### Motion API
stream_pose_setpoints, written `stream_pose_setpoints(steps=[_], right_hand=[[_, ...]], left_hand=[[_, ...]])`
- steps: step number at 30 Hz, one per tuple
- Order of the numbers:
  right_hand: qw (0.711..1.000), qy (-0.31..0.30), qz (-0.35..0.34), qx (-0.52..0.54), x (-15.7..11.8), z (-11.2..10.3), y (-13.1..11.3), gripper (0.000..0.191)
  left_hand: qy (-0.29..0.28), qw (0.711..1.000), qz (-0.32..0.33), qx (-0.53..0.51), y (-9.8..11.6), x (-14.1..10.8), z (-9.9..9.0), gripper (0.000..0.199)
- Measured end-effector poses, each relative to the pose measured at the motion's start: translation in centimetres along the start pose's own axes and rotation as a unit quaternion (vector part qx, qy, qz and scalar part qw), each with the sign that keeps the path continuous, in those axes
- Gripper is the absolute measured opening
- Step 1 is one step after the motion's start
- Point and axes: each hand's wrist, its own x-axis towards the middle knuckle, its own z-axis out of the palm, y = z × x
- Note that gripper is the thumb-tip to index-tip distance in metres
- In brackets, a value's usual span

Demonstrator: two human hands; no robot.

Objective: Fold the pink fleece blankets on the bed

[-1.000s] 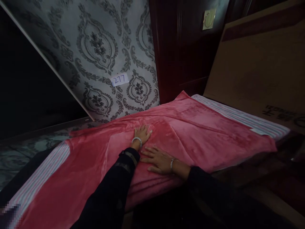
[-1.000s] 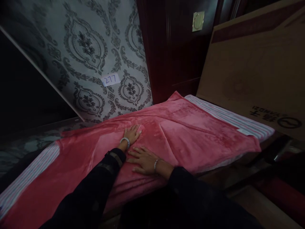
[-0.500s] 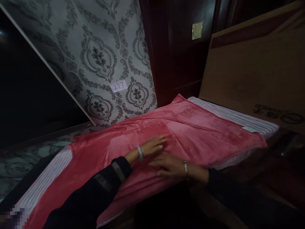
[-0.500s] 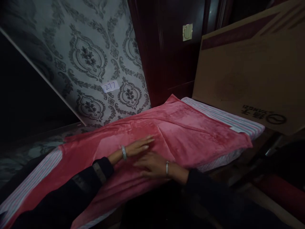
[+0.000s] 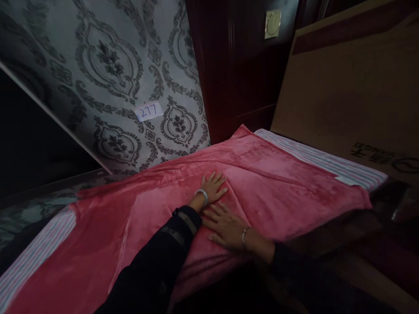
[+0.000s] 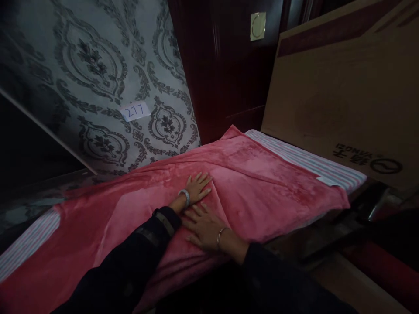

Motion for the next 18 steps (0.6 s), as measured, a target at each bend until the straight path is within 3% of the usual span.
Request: stream_pose_setpoints(steps=[12,18], right_hand=[[1.0,-0.002,-0.012,-0.028,0.1,0.1,0.6,0.055],[0.998,0.039,-0.04,-0.023,-0.1,0.6,1.1,0.053]], left_hand=[[-0.024,0.999,-0.042,-0.022,0.9,0.1,-1.6,0.074],[-0.067,0.991,0.009,-0.112,1.7,-3.6,-1.8,0.058]])
